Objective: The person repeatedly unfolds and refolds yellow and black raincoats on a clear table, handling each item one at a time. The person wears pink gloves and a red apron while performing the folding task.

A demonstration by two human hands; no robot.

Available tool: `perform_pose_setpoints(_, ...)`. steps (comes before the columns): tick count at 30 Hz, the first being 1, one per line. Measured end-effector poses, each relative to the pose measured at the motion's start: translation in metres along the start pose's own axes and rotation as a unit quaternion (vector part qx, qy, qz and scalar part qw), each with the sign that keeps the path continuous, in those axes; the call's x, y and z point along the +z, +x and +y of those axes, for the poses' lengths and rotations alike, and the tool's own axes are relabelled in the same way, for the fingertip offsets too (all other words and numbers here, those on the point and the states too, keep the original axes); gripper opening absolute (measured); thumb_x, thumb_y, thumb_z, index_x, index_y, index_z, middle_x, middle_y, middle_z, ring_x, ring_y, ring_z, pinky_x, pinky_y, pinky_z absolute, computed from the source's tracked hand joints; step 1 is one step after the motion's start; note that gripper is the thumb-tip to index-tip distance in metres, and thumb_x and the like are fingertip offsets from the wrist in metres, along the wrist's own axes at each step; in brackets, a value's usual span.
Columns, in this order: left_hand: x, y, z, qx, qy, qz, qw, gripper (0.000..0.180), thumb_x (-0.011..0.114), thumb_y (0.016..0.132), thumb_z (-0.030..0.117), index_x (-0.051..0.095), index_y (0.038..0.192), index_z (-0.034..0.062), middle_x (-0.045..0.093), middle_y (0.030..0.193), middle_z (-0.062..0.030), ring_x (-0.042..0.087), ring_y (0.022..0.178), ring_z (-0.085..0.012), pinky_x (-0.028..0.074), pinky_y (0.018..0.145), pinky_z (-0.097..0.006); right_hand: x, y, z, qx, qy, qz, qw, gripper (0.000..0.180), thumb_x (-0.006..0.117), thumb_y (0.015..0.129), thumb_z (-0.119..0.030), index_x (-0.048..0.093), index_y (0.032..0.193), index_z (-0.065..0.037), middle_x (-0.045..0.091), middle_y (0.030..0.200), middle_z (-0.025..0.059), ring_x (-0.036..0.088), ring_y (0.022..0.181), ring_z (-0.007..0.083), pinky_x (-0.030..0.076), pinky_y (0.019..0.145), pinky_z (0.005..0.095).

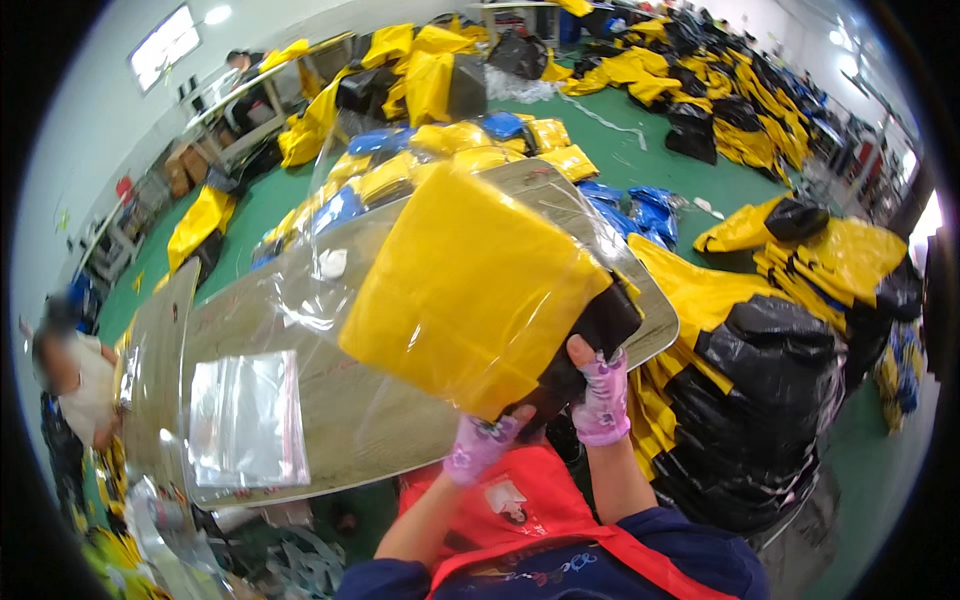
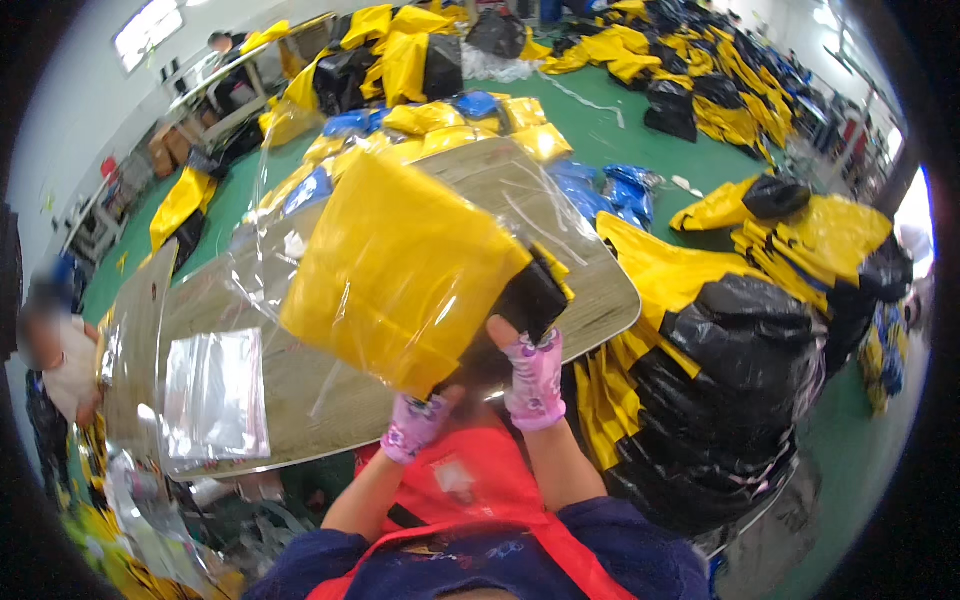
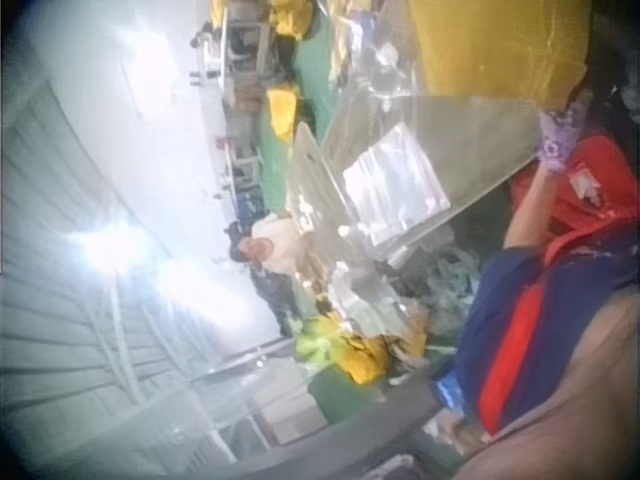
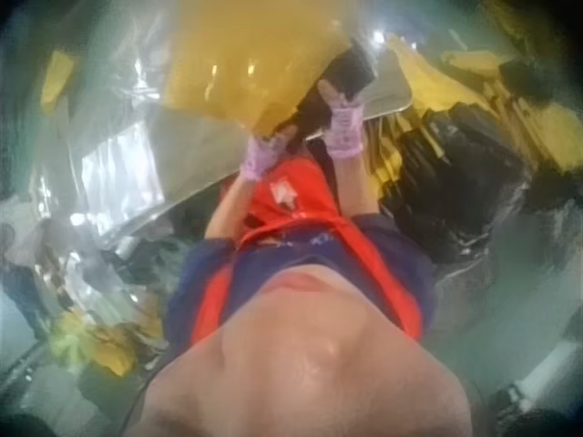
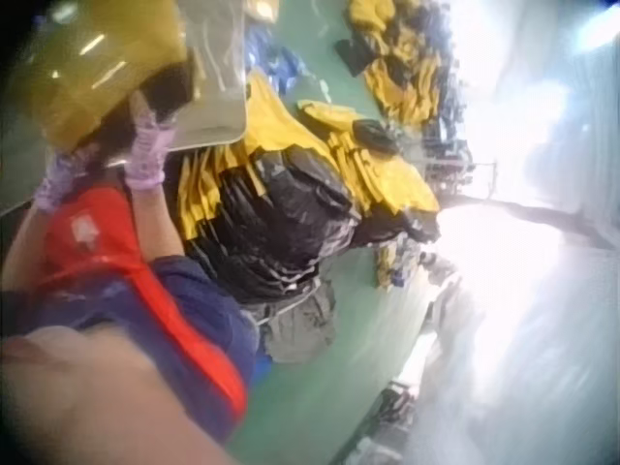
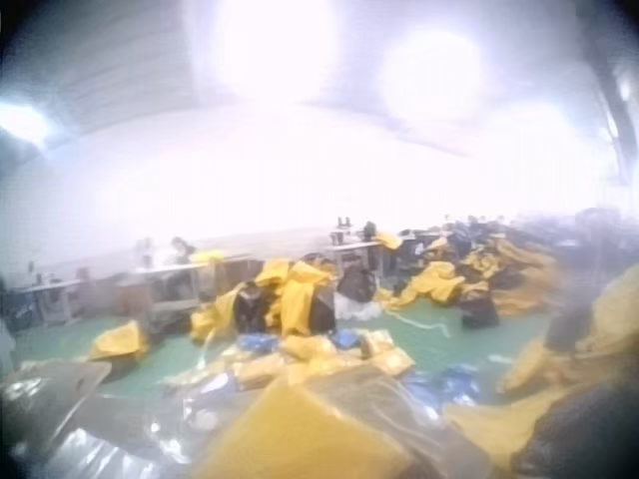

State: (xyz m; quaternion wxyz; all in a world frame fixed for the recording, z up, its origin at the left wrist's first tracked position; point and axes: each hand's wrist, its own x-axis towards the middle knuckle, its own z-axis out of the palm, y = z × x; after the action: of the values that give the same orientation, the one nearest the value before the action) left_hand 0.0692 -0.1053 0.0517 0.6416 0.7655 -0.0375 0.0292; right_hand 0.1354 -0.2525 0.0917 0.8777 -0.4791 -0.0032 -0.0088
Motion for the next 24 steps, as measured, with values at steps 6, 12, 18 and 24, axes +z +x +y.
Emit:
perform_pose_setpoints(6,-0.057,-0.016,0.110,0.303,0.416,0.149,0.844,0.046,0.072,0.077,0.046,0.064,0.098,0.0071,0.067,0.096,-0.0077,0.064,0.086,-0.0238,0.051,0.080,-0.033,-0.029,0.003,-0.036,-0.392,-0.413,-0.234,0.788,0.040,0.079,0.068,-0.026,0.067,0.101,-0.008,0.069,0.100,0.0101,0.066,0.093,0.0242,0.047,0.082,0.0350)
perform_pose_setpoints(12,-0.080,0.023,0.103,0.305,0.493,-0.102,0.808,0.057,0.076,0.066,0.042,0.064,0.110,0.0084,0.068,0.100,-0.0110,0.067,0.088,-0.0264,0.053,0.076,-0.037,-0.030,-0.013,-0.025,-0.379,-0.328,-0.359,0.787,0.042,0.080,0.068,-0.019,0.064,0.106,-0.008,0.066,0.108,0.0107,0.065,0.095,0.0300,0.051,0.079,0.0381)
perform_pose_setpoints(18,0.012,0.007,0.074,0.461,0.335,-0.138,0.810,0.053,0.066,0.077,0.051,0.061,0.113,0.0116,0.062,0.107,-0.0080,0.059,0.103,-0.0258,0.047,0.086,-0.037,-0.027,-0.015,0.045,-0.263,-0.198,-0.183,0.926,0.041,0.081,0.069,-0.015,0.063,0.106,-0.006,0.064,0.114,0.0107,0.061,0.106,0.0219,0.048,0.086,0.0332)
perform_pose_setpoints(24,-0.019,0.032,0.029,0.150,0.031,0.289,0.945,0.043,0.068,0.079,0.038,0.062,0.111,0.0090,0.063,0.102,-0.0084,0.060,0.093,-0.0235,0.047,0.077,-0.032,-0.003,-0.011,0.034,-0.148,0.079,0.114,0.979,0.031,0.076,0.079,-0.012,0.065,0.107,-0.004,0.065,0.100,-0.0005,0.058,0.092,0.0092,0.046,0.084,0.0261)
